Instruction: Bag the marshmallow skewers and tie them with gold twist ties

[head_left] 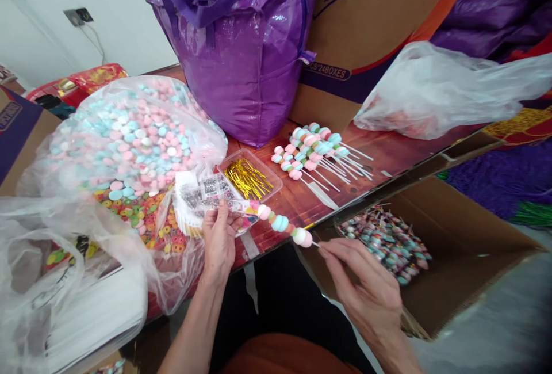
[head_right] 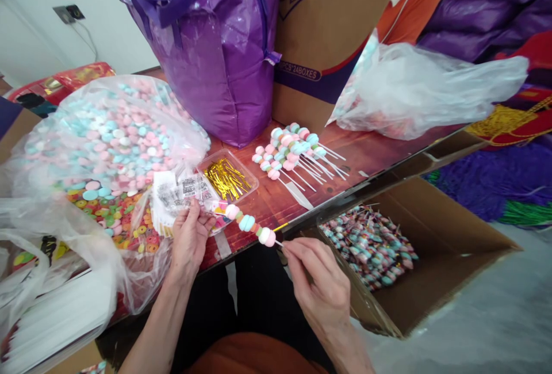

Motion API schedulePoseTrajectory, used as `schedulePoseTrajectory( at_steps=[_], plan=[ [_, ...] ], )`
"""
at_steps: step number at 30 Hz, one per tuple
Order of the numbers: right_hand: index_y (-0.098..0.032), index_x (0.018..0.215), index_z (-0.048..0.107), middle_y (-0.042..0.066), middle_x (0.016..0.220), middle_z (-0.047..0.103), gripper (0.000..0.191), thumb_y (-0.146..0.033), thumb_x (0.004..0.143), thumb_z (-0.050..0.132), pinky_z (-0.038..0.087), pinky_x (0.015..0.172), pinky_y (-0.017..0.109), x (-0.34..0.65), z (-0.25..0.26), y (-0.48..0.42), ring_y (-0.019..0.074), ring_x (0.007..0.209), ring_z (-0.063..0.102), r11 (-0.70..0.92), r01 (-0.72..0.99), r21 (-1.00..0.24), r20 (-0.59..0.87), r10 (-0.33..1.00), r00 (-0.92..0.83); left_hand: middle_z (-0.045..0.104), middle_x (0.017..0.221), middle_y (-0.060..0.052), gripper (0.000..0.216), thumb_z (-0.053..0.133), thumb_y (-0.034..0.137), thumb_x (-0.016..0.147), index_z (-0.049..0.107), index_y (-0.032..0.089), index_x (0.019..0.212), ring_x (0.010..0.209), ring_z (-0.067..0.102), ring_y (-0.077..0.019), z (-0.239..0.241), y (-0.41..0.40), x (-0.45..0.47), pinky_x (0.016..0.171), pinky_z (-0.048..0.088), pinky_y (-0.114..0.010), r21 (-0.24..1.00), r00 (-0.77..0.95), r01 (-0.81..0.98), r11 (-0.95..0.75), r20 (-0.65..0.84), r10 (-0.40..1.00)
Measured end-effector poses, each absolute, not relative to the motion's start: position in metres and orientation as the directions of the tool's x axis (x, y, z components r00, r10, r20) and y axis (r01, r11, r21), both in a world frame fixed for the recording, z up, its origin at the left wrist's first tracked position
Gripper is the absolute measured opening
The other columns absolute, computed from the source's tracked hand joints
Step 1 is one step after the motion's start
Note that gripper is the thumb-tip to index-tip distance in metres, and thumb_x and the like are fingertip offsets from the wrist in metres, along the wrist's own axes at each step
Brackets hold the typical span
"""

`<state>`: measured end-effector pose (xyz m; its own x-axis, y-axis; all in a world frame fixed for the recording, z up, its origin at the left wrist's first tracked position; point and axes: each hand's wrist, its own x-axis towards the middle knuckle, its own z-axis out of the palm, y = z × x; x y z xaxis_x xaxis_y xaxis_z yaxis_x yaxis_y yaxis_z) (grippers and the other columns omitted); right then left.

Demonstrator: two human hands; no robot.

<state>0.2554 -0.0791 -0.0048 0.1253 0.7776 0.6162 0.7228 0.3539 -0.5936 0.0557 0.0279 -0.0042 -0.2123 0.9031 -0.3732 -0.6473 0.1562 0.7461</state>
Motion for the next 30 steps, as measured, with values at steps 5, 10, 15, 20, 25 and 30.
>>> schedulePoseTrajectory(
  at_steps=[5,10,15,20,25,30],
  plan=[
    [-0.023,0.095,0.070,0.004,0.087,0.069,0.019,-0.006,0.089,0.064,0.053,0.071,0.030,0.255,0.002,-0.078,0.0177,0.079,0.066,0.353,0.641,-0.681,0.553,0.822,0.135,0.071,0.077,0.002,0.034,0.087,0.041,0.067,0.067,0.017,0.080,0.066,0.065,-0.0106,-0.006,0.026,0.056,0.063,0.053,-0.022,0.830,-0.199,-0.547,0.106,-0.251,0.947],
    [-0.022,0.089,0.068,0.004,0.082,0.067,0.015,-0.009,0.090,0.063,0.052,0.066,0.030,0.242,0.000,-0.074,0.0180,0.075,0.065,0.297,0.559,-0.774,0.490,0.840,0.233,0.074,0.093,-0.001,0.030,0.081,0.042,0.075,0.070,0.019,0.092,0.081,0.068,-0.0140,-0.012,0.019,0.066,0.072,0.054,-0.024,0.862,-0.179,-0.500,0.086,-0.200,0.963],
    [-0.022,0.091,0.069,0.005,0.084,0.067,0.015,-0.008,0.090,0.063,0.053,0.068,0.030,0.234,-0.007,-0.073,0.0180,0.077,0.065,0.310,0.559,-0.769,0.497,0.841,0.216,0.070,0.083,0.001,0.031,0.080,0.044,0.075,0.064,0.019,0.085,0.073,0.067,-0.0118,-0.013,0.013,0.074,0.071,0.055,-0.025,0.827,-0.164,-0.546,0.134,-0.262,0.951],
    [-0.021,0.093,0.071,0.004,0.078,0.062,0.017,-0.007,0.090,0.062,0.051,0.065,0.029,0.229,-0.010,-0.073,0.0154,0.069,0.061,0.331,0.656,-0.678,0.559,0.812,0.169,0.069,0.082,0.001,0.036,0.082,0.045,0.073,0.061,0.019,0.085,0.074,0.069,-0.0117,-0.008,0.012,0.073,0.078,0.056,-0.027,0.814,-0.117,-0.558,0.162,-0.270,0.956],
    [-0.020,0.092,0.071,0.003,0.074,0.059,0.018,-0.010,0.094,0.057,0.048,0.061,0.028,0.220,-0.010,-0.068,0.0148,0.064,0.057,0.332,0.646,-0.687,0.516,0.850,0.112,0.073,0.089,-0.004,0.042,0.082,0.048,0.071,0.064,0.019,0.094,0.081,0.073,-0.0172,-0.006,0.009,0.077,0.080,0.058,-0.032,0.813,-0.069,-0.547,0.197,-0.279,0.958],
    [-0.020,0.086,0.067,0.002,0.072,0.057,0.018,-0.016,0.096,0.054,0.046,0.058,0.025,0.216,-0.004,-0.065,0.0135,0.062,0.055,0.304,0.540,-0.785,0.410,0.908,0.086,0.074,0.082,-0.005,0.042,0.084,0.048,0.069,0.063,0.017,0.088,0.082,0.075,-0.0220,-0.005,0.014,0.071,0.078,0.059,-0.035,0.774,-0.034,-0.589,0.231,-0.310,0.950]
  ],
)
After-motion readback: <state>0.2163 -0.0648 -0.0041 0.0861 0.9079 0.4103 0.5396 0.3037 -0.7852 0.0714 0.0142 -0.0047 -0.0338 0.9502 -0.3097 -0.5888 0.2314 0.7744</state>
